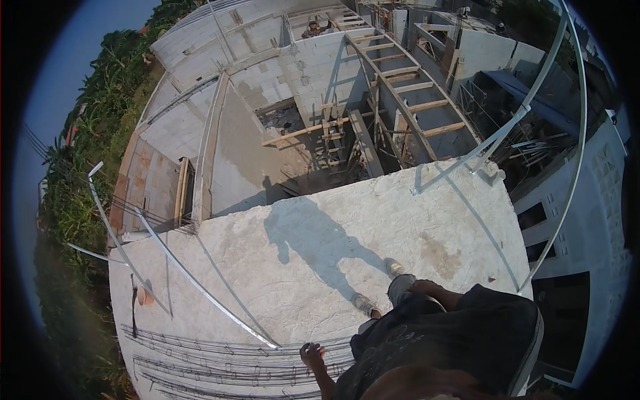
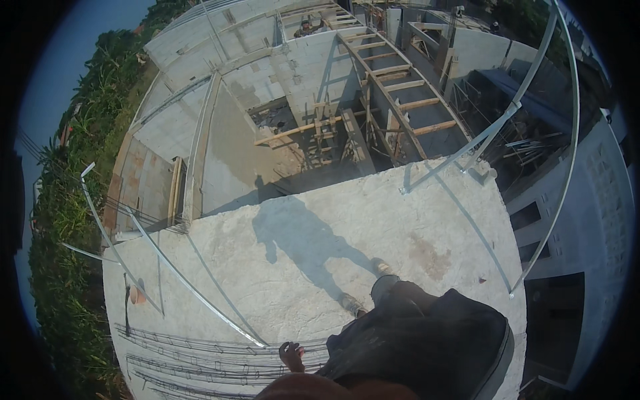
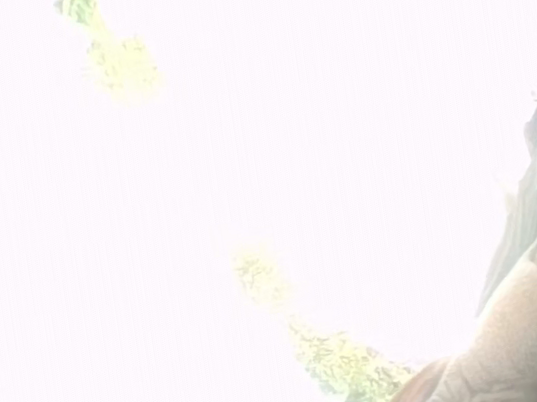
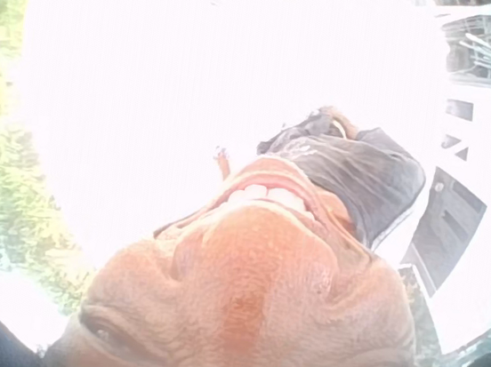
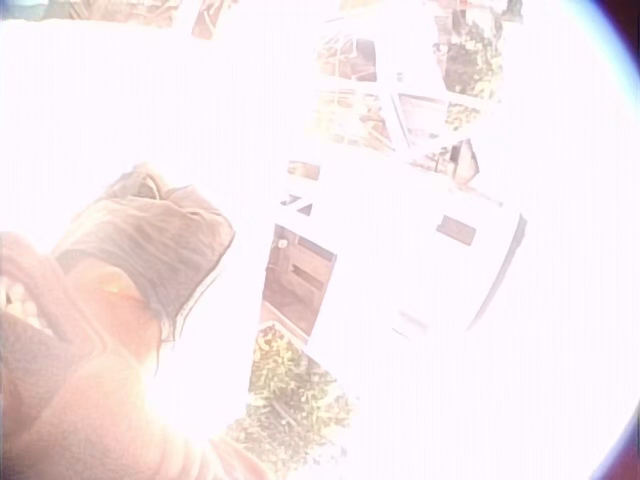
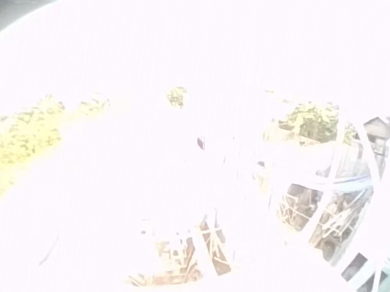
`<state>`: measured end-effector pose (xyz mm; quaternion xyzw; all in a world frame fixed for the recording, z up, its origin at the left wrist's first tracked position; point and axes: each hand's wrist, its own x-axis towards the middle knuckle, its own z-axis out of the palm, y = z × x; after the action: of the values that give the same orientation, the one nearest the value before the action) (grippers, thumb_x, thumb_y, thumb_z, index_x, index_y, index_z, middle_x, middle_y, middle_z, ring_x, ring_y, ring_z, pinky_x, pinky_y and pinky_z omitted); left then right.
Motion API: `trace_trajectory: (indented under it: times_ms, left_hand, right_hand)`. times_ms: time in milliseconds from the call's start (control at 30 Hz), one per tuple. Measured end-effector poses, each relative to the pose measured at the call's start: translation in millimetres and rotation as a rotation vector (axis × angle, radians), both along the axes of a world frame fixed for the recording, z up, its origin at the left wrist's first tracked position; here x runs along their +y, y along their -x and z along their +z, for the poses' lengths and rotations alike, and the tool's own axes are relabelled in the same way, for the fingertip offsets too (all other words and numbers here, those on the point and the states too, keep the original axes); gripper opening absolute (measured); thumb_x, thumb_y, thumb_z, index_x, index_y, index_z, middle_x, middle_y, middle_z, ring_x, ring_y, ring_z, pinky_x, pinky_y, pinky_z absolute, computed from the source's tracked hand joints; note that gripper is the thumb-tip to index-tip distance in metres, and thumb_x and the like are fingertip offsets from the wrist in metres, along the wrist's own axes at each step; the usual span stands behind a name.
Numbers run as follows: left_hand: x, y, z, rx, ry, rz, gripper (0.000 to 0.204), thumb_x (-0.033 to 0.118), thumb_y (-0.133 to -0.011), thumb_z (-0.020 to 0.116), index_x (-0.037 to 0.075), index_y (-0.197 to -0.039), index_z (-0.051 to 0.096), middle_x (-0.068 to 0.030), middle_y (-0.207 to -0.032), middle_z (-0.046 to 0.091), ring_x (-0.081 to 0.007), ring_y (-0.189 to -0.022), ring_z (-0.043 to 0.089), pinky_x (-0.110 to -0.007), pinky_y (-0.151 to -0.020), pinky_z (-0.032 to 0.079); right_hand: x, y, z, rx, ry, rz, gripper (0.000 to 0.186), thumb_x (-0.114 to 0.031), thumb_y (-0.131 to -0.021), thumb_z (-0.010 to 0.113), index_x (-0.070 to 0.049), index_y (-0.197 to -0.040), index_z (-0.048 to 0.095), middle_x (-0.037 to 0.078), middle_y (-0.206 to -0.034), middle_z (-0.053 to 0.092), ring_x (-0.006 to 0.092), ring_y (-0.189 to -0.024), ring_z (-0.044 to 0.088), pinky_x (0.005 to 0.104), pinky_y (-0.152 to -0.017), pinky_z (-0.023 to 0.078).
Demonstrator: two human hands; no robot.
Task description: The person is securing a metal truss component to a concrete roof structure using nails and a hammer.
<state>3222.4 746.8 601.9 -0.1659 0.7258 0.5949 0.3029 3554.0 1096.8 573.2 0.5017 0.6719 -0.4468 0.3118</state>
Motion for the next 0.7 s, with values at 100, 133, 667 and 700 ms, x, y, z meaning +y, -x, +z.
trace_trajectory:
  times_ms: [100,133,667,700]
  left_hand:
    - [3.5,-6.2,-4.4,-0.044,0.137,-0.151,0.027,0.009,-0.090,0.060,0.004,-0.113,0.048,-0.0165,-0.081,0.066,-0.0216,-0.054,0.063,-0.029,-0.043,0.048]
    - [3.7,-9.2,-6.7,-0.042,0.138,-0.152,0.027,0.009,-0.090,0.060,0.004,-0.113,0.048,-0.0165,-0.081,0.066,-0.0216,-0.054,0.063,-0.029,-0.043,0.048]
    - [189.4,-97.6,0.2,0.570,-0.047,-0.652,0.032,0.017,-0.091,0.063,0.003,-0.119,0.056,-0.0187,-0.079,0.069,-0.0224,-0.056,0.067,-0.030,-0.046,0.051]
    - [197.3,-97.9,-0.2,0.352,-0.025,-0.652,0.032,0.018,-0.091,0.063,0.002,-0.118,0.057,-0.0179,-0.080,0.069,-0.0214,-0.057,0.067,-0.030,-0.047,0.051]
  right_hand:
    - [16.5,5.4,44.1,0.094,-0.013,0.074,0.063,-0.055,-0.088,0.046,-0.006,-0.124,0.061,0.018,-0.131,0.057,0.0351,-0.120,0.055,0.0459,-0.102,0.041]
    - [22.3,6.4,52.7,0.120,-0.046,0.195,0.064,-0.055,-0.087,0.047,-0.005,-0.124,0.061,0.019,-0.130,0.058,0.0353,-0.120,0.055,0.0457,-0.101,0.042]
    - [180.5,4.2,-38.8,-0.026,0.184,0.290,0.070,-0.059,-0.081,0.060,-0.013,-0.134,0.052,0.015,-0.129,0.057,0.0306,-0.099,0.066,0.0461,-0.072,0.057]
    - [182.1,10.1,-28.0,-0.059,0.305,0.269,0.071,-0.061,-0.082,0.058,-0.014,-0.136,0.050,0.014,-0.134,0.053,0.0335,-0.103,0.064,0.0490,-0.074,0.057]
